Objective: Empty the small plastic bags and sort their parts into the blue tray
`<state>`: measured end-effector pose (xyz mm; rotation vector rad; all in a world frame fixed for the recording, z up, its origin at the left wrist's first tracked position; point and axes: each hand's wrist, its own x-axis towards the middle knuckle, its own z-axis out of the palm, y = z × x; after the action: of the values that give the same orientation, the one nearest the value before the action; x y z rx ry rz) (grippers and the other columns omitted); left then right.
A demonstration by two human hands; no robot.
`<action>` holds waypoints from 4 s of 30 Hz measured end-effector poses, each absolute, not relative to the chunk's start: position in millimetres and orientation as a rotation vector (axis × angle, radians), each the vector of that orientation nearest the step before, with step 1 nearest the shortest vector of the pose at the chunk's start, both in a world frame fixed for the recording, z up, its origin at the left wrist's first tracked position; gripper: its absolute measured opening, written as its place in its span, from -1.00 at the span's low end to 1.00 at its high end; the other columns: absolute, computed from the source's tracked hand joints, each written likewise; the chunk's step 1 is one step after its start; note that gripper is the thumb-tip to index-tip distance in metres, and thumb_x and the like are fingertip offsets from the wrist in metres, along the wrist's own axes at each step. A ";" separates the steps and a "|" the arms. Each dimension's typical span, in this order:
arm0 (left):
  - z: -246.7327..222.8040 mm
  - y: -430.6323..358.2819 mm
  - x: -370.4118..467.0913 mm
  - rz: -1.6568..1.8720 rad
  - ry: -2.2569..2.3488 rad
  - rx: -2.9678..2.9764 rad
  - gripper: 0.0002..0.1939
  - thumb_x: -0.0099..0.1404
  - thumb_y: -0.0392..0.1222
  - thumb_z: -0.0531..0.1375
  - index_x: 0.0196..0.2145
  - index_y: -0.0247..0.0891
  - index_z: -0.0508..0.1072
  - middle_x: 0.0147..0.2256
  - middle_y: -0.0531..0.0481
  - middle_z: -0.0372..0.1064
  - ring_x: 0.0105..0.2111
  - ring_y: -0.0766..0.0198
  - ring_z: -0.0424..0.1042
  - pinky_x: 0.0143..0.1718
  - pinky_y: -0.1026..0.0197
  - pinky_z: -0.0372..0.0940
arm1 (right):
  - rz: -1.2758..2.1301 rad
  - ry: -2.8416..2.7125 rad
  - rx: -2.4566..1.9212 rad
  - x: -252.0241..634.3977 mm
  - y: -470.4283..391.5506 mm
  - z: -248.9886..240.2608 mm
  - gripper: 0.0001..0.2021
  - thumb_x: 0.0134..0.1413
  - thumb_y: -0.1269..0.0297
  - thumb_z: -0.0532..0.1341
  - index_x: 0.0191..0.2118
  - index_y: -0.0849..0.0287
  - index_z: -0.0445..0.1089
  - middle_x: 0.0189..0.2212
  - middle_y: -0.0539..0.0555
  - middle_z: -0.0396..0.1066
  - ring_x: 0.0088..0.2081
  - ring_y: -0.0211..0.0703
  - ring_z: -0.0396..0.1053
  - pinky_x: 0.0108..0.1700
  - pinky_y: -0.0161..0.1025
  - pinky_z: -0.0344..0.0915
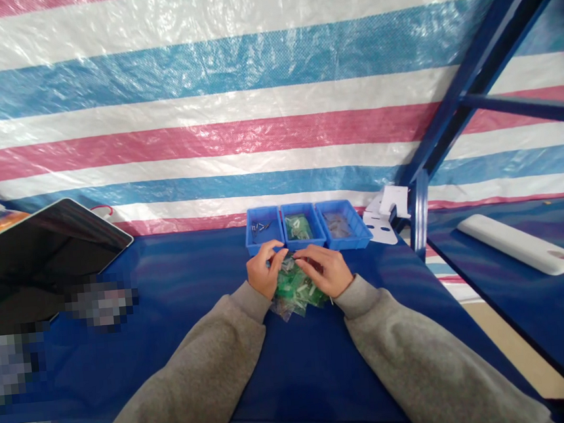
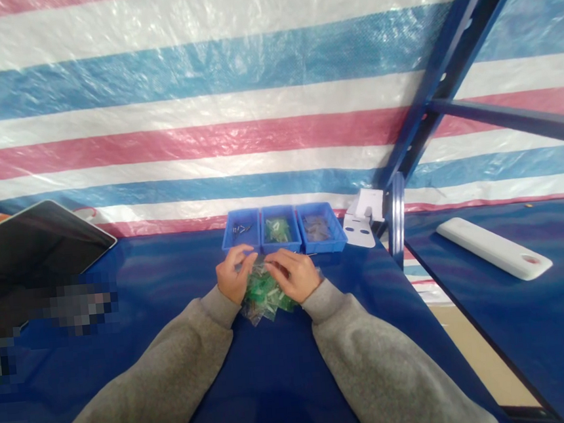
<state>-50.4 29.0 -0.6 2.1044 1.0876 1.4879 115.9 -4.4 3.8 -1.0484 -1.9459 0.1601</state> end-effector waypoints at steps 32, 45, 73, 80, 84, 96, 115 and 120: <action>2.5 24.6 -47.9 1.383 0.945 1.989 -0.83 0.30 -0.14 0.04 -0.39 -0.28 0.29 -0.54 0.09 0.35 -0.59 0.43 0.36 -0.44 0.35 0.29 | 0.013 -1.864 -1.171 119.3 2.7 -1.4 -0.77 0.19 0.25 0.03 -0.37 0.19 0.38 -0.48 0.05 0.40 -0.44 -0.22 0.36 -0.36 -0.30 0.23; 7.6 27.7 -49.5 1.453 0.865 2.261 -0.78 0.30 -0.23 0.05 -0.26 -0.27 0.49 -0.33 -0.07 0.45 -0.30 0.29 0.41 -0.22 0.26 0.29 | 0.006 -1.832 -1.159 119.9 2.6 -1.9 -0.78 0.18 0.25 0.04 -0.38 0.18 0.38 -0.48 0.05 0.41 -0.43 -0.21 0.37 -0.36 -0.29 0.25; 6.7 27.0 -48.3 1.528 0.829 1.949 -0.88 0.23 -0.21 0.13 -0.34 -0.31 0.39 -0.25 -0.14 0.44 -0.24 0.25 0.44 -0.23 0.22 0.36 | 0.058 -1.837 -1.130 118.4 2.3 -3.2 -0.79 0.19 0.25 0.02 -0.24 0.15 0.39 -0.31 0.08 0.48 -0.27 -0.17 0.44 -0.21 -0.26 0.34; 4.1 26.5 -49.1 1.520 1.003 2.111 -0.86 0.23 -0.17 0.14 -0.35 -0.28 0.43 -0.42 -0.03 0.44 -0.41 0.32 0.42 -0.30 0.28 0.32 | 0.042 -1.804 -1.123 117.8 0.3 0.3 -0.78 0.19 0.26 0.02 -0.23 0.15 0.39 -0.32 0.09 0.48 -0.28 -0.17 0.44 -0.20 -0.26 0.35; 4.3 27.9 -50.3 1.494 0.973 2.197 -0.84 0.23 -0.15 0.14 -0.33 -0.27 0.47 -0.44 -0.01 0.44 -0.45 0.33 0.41 -0.33 0.28 0.29 | 0.032 -1.751 -1.126 117.8 -2.5 4.9 -0.77 0.19 0.26 0.02 -0.17 0.15 0.37 -0.28 0.10 0.47 -0.27 -0.16 0.43 -0.20 -0.25 0.35; 2.6 26.6 -49.4 1.458 0.954 2.064 -0.80 0.20 -0.14 0.17 -0.24 -0.27 0.43 -0.56 0.08 0.42 -0.56 0.38 0.40 -0.41 0.34 0.31 | 0.069 -1.848 -1.110 117.0 -0.7 0.2 -0.80 0.19 0.25 0.02 -0.28 0.16 0.37 -0.39 0.07 0.44 -0.36 -0.20 0.40 -0.28 -0.29 0.30; 6.6 27.1 -51.4 1.495 1.040 2.137 -0.77 0.25 -0.12 0.10 -0.44 -0.29 0.45 -0.47 -0.01 0.43 -0.46 0.34 0.39 -0.35 0.29 0.29 | 0.089 -1.866 -1.130 116.8 0.3 -2.1 -0.81 0.18 0.23 0.03 -0.30 0.15 0.36 -0.43 0.05 0.44 -0.40 -0.22 0.40 -0.34 -0.31 0.30; 9.3 23.4 -49.5 1.503 0.963 2.145 -0.83 0.24 -0.16 0.12 -0.32 -0.27 0.47 -0.35 -0.04 0.47 -0.36 0.31 0.43 -0.28 0.27 0.32 | 0.066 -1.874 -1.146 117.5 1.2 -2.7 -0.81 0.18 0.24 0.04 -0.30 0.15 0.37 -0.43 0.04 0.45 -0.38 -0.20 0.42 -0.32 -0.31 0.30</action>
<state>-49.5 23.4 9.3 2.1448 0.9631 1.5027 117.5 1.2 -2.7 -1.1460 -1.8741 0.0664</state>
